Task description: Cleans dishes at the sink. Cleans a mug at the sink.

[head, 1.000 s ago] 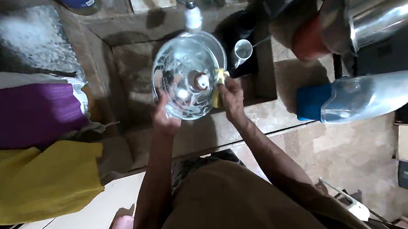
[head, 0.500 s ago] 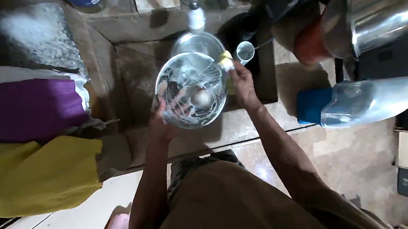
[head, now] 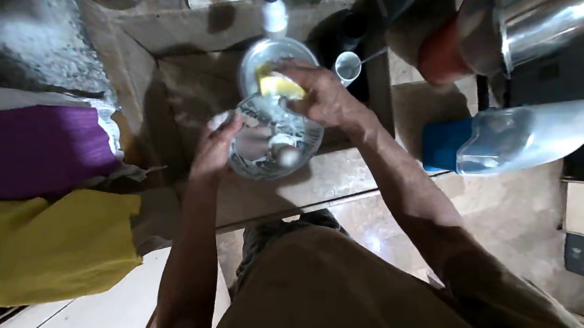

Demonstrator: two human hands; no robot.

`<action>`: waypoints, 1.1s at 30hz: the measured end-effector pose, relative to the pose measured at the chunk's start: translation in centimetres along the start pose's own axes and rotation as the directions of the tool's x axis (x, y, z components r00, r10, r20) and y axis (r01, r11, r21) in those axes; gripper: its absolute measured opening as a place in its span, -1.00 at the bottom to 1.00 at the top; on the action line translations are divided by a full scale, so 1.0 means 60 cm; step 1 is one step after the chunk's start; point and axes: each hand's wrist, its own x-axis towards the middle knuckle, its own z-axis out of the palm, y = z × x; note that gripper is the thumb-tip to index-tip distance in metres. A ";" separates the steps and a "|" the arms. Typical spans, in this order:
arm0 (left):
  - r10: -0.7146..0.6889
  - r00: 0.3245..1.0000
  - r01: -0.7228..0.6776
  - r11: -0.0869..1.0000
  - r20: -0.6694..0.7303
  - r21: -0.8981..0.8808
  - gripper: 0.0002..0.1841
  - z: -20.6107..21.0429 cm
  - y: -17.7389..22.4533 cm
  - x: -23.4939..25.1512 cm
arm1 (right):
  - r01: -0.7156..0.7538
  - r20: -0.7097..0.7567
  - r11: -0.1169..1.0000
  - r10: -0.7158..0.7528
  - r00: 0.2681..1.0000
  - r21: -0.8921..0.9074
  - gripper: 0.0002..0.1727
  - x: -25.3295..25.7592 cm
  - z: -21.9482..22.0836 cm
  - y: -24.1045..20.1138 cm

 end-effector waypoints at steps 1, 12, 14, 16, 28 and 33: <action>0.016 1.000 -0.017 0.999 0.019 0.041 -0.70 0.003 0.009 0.004 | 0.051 0.039 0.994 -0.047 0.998 -0.097 -0.46 0.008 0.000 -0.005; 0.078 0.960 -0.236 0.739 -0.269 -0.631 -0.61 0.031 -0.084 -0.010 | -0.105 -0.525 0.727 0.580 0.623 0.679 -0.57 -0.098 0.121 0.027; 0.079 0.986 -0.151 0.785 -0.144 -0.601 -0.65 0.014 -0.079 -0.021 | -0.101 -0.471 0.694 0.580 0.665 0.712 -0.58 -0.095 0.100 0.030; 0.058 0.998 -0.034 0.867 0.034 -0.498 -0.67 -0.019 -0.044 -0.012 | -0.133 -0.413 0.751 0.492 0.766 0.647 -0.54 -0.076 0.062 0.028; 0.321 0.946 -0.306 0.837 -0.047 -0.453 -0.64 -0.009 -0.007 0.061 | -0.097 -0.538 0.862 0.394 0.745 0.497 -0.56 -0.050 0.051 0.011; 0.216 0.973 -0.213 0.731 -0.077 -0.648 -0.55 -0.011 -0.070 0.047 | -0.105 -0.445 0.619 0.662 0.603 0.778 -0.61 -0.083 0.078 0.003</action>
